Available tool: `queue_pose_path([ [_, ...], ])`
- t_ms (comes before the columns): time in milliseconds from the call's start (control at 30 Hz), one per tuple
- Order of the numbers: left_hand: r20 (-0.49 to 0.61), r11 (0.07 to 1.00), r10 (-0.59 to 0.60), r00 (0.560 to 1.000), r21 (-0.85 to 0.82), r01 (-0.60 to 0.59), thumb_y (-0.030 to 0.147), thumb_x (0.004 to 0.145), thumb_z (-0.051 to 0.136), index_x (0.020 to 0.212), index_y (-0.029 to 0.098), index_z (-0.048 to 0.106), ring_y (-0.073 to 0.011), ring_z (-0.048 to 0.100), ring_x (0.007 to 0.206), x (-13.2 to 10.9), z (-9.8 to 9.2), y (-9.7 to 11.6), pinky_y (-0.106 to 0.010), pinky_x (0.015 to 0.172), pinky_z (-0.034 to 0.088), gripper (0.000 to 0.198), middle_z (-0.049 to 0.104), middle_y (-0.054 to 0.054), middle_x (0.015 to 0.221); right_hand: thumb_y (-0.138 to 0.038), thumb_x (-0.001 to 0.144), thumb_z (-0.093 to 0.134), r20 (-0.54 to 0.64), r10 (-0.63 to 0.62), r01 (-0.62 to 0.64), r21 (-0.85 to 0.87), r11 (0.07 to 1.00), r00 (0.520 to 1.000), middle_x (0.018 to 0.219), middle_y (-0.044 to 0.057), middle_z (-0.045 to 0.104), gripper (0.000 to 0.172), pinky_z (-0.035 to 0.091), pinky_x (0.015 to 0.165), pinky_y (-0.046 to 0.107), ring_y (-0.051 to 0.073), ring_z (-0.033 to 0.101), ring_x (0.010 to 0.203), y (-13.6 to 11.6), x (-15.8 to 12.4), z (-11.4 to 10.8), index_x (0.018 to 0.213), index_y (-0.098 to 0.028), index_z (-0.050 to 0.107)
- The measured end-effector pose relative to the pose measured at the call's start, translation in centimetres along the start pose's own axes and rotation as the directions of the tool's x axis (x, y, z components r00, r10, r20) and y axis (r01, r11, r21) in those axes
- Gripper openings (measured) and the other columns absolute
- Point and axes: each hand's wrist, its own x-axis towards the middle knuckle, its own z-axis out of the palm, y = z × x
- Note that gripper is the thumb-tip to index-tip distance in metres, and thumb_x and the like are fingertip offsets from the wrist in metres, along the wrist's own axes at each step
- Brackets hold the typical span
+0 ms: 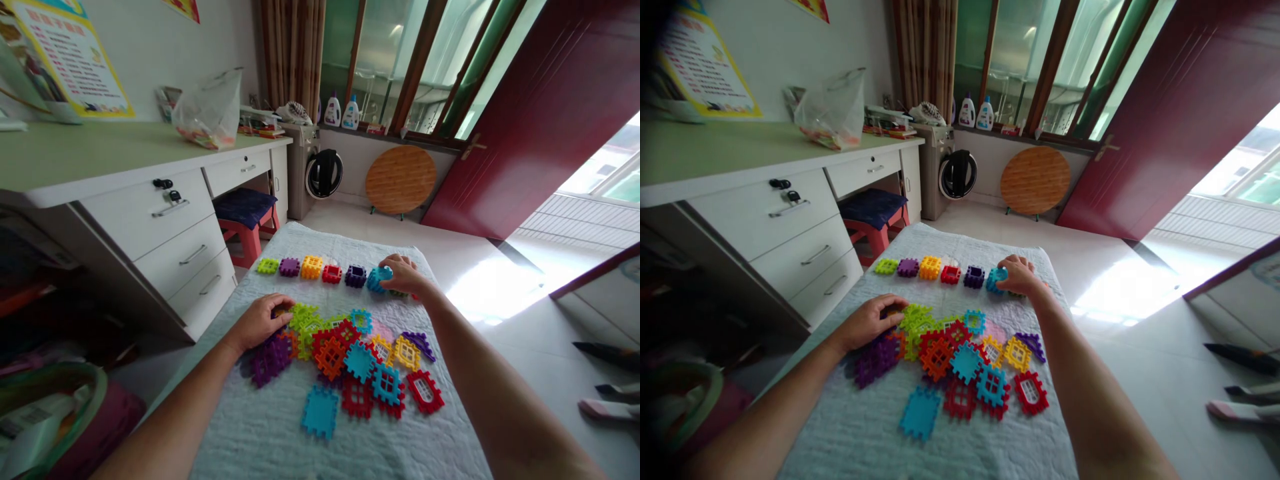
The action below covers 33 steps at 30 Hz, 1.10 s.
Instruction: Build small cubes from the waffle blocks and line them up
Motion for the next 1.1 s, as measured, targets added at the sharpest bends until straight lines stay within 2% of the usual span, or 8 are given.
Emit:
queue_pose_path([
  [233, 0.003, 1.000, 0.011, 1.000, 0.014, -0.011, 0.035, 0.078, 0.057, 0.098, 0.019, 0.064, -0.0210, 0.060, 0.097, 0.0, 0.0, -0.2, -0.032, 0.090, 0.046, 0.026, 0.066, -0.005, 0.102, -0.042, 0.061, 0.066, 0.047, -0.008, 0.009, -0.032, 0.999, 0.999, 0.124, 0.008, 0.048, 0.058, 0.026, 0.095, 0.043, 0.030, 0.036, 0.115, -0.4, 0.0, -0.2, 0.117, -0.026, 0.058],
  [633, 0.010, 1.000, -0.001, 1.000, 0.011, 0.001, 0.035, 0.078, 0.057, 0.098, 0.020, 0.064, -0.0209, 0.061, 0.096, 0.0, 0.0, -0.1, -0.032, 0.090, 0.046, 0.026, 0.066, -0.005, 0.101, -0.041, 0.062, 0.066, 0.025, -0.004, 0.006, -0.063, 0.998, 1.000, 0.120, 0.008, 0.051, 0.052, 0.027, 0.094, 0.045, 0.032, 0.037, 0.113, -0.2, 0.6, 0.6, 0.111, -0.025, 0.061],
  [733, 0.010, 1.000, -0.001, 1.000, 0.011, 0.001, 0.036, 0.078, 0.057, 0.098, 0.020, 0.064, -0.0211, 0.061, 0.096, -0.1, -0.1, 0.0, -0.032, 0.090, 0.046, 0.027, 0.066, -0.005, 0.101, -0.040, 0.061, 0.066, -0.001, 0.010, -0.010, -0.055, 0.998, 1.000, 0.122, 0.009, 0.050, 0.057, 0.028, 0.095, 0.047, 0.032, 0.037, 0.115, -0.5, 0.2, 0.2, 0.115, -0.024, 0.059],
  [833, 0.018, 1.000, -0.009, 1.000, 0.012, 0.008, 0.037, 0.078, 0.057, 0.098, 0.019, 0.064, -0.0215, 0.061, 0.097, -0.1, -0.1, 0.0, -0.033, 0.090, 0.046, 0.028, 0.066, -0.005, 0.102, -0.042, 0.064, 0.066, -0.123, -0.003, 0.002, -0.008, 1.000, 0.992, 0.127, 0.011, 0.048, 0.064, 0.028, 0.096, 0.049, 0.033, 0.037, 0.118, -1.2, -1.1, -0.6, 0.123, -0.022, 0.052],
  [933, 0.019, 1.000, -0.009, 1.000, 0.012, 0.009, 0.037, 0.078, 0.056, 0.099, 0.020, 0.064, -0.0221, 0.061, 0.097, 0.0, -0.1, 0.0, -0.034, 0.090, 0.046, 0.029, 0.066, -0.006, 0.103, -0.041, 0.071, 0.062, -0.248, -0.054, 0.078, 0.087, 0.993, 0.967, 0.125, 0.010, 0.050, 0.056, 0.033, 0.095, 0.048, 0.031, 0.041, 0.116, -2.2, -3.9, -1.1, 0.122, -0.022, 0.052],
  [1033, 0.010, 1.000, -0.004, 1.000, 0.006, 0.004, 0.038, 0.077, 0.057, 0.099, 0.020, 0.065, -0.0220, 0.062, 0.096, 0.0, 0.0, 0.0, -0.034, 0.090, 0.047, 0.029, 0.067, -0.005, 0.102, -0.035, 0.077, 0.058, -0.234, -0.151, 0.208, 0.244, 0.947, 0.960, 0.113, 0.009, 0.057, 0.040, 0.041, 0.089, 0.040, 0.024, 0.052, 0.104, -3.1, -7.5, -0.4, 0.115, -0.022, 0.055],
  [1100, 0.005, 1.000, -0.006, 1.000, -0.003, 0.006, 0.038, 0.077, 0.056, 0.098, 0.020, 0.065, -0.0214, 0.062, 0.095, -0.1, 0.0, 0.0, -0.033, 0.089, 0.048, 0.029, 0.067, -0.005, 0.101, -0.031, 0.079, 0.057, -0.166, -0.163, 0.211, 0.329, 0.921, 0.972, 0.104, 0.008, 0.061, 0.032, 0.044, 0.083, 0.036, 0.021, 0.057, 0.094, -3.6, -9.8, 0.4, 0.110, -0.021, 0.056],
])
